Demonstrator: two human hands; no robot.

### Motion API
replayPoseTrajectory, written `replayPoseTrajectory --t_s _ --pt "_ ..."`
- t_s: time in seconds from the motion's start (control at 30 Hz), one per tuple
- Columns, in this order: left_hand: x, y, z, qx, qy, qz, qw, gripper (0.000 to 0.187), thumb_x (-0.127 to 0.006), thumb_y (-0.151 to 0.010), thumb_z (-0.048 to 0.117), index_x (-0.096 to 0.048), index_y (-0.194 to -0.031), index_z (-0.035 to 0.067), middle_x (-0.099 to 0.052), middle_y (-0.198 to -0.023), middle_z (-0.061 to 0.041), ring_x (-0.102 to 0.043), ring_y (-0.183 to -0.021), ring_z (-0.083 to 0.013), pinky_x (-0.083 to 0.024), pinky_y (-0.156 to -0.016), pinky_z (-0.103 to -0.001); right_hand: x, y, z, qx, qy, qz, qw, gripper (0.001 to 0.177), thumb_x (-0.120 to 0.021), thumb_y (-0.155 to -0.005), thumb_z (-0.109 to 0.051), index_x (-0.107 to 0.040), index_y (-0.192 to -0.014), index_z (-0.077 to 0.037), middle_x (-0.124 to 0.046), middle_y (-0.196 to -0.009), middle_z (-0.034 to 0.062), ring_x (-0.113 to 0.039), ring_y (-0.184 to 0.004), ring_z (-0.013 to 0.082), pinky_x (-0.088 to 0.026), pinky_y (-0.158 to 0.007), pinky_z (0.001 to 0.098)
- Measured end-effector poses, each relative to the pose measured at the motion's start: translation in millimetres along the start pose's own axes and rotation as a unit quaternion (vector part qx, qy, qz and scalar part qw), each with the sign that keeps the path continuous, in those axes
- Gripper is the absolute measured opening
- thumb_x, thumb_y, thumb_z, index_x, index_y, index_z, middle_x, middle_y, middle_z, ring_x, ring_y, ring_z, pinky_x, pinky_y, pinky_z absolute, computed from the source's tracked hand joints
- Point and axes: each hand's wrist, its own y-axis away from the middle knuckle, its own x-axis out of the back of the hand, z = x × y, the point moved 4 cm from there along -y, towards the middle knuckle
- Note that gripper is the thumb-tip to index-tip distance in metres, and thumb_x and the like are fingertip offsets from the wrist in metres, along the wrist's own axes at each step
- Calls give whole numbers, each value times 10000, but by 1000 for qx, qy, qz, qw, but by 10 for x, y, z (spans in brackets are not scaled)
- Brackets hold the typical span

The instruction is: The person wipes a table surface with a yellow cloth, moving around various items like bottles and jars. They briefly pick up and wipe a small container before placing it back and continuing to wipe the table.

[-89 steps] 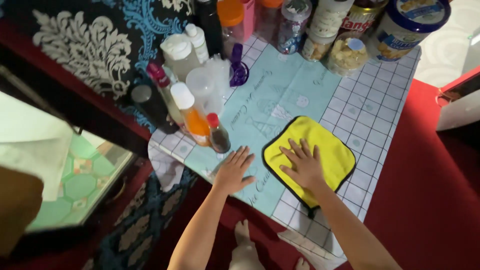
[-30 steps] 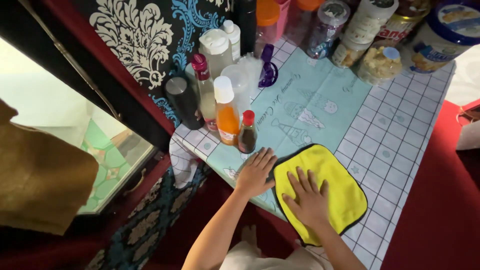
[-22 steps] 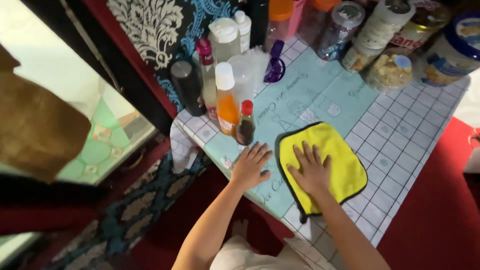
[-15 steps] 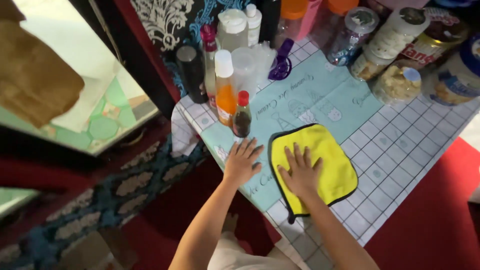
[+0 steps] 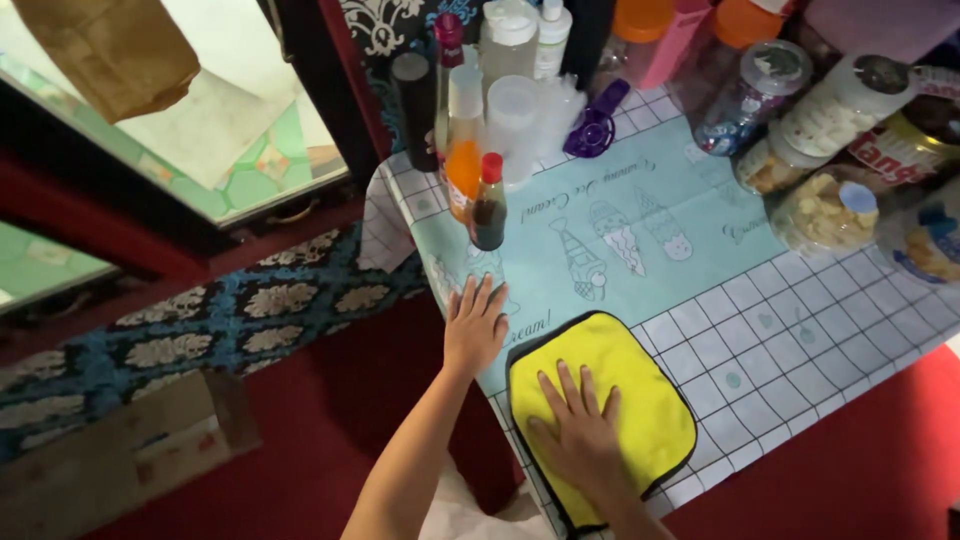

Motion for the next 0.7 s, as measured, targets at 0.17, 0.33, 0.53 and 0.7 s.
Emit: replayPoseTrajectory --t_s 0.17,0.33,0.53,0.7 --pt "142 77 77 21 26 12 999 549 -506 -1052 357 -468 -1567 171 -369 -1667 -43 -279 -1559 -303 -212 -1238 -526 523 -500 -37 -48 -125 -257 957 744 -241 -951 -681 -137 -1637 -411 21 -1749 -84 98 -1608 268 81 -1214 687" --pt "122 82 42 23 46 20 998 557 -494 -1044 337 -471 -1569 154 -378 -1666 -34 -294 -1555 -318 -224 -1237 -535 306 -1086 154 -24 -78 -194 978 759 -317 -962 -708 -156 -1637 -401 -10 -1746 -77 18 -1606 298 -17 -1194 715" --pt "160 74 45 15 40 64 997 565 -562 -1014 356 -504 -1543 170 -450 -1631 -26 -366 -1530 -309 -272 -1214 -525 287 -1497 315 -33 -106 -168 980 755 -295 -961 -706 -150 -1641 -411 -3 -1750 -76 43 -1609 278 9 -1201 695" --pt "142 64 40 14 43 55 997 555 -560 -1016 360 -511 -1534 167 -462 -1618 -37 -368 -1520 -322 -284 -1199 -533 216 -1254 315 -15 -79 -145 986 715 -277 -994 -654 -165 -1642 -373 -68 -1743 -35 -13 -1601 300 -43 -1207 678"
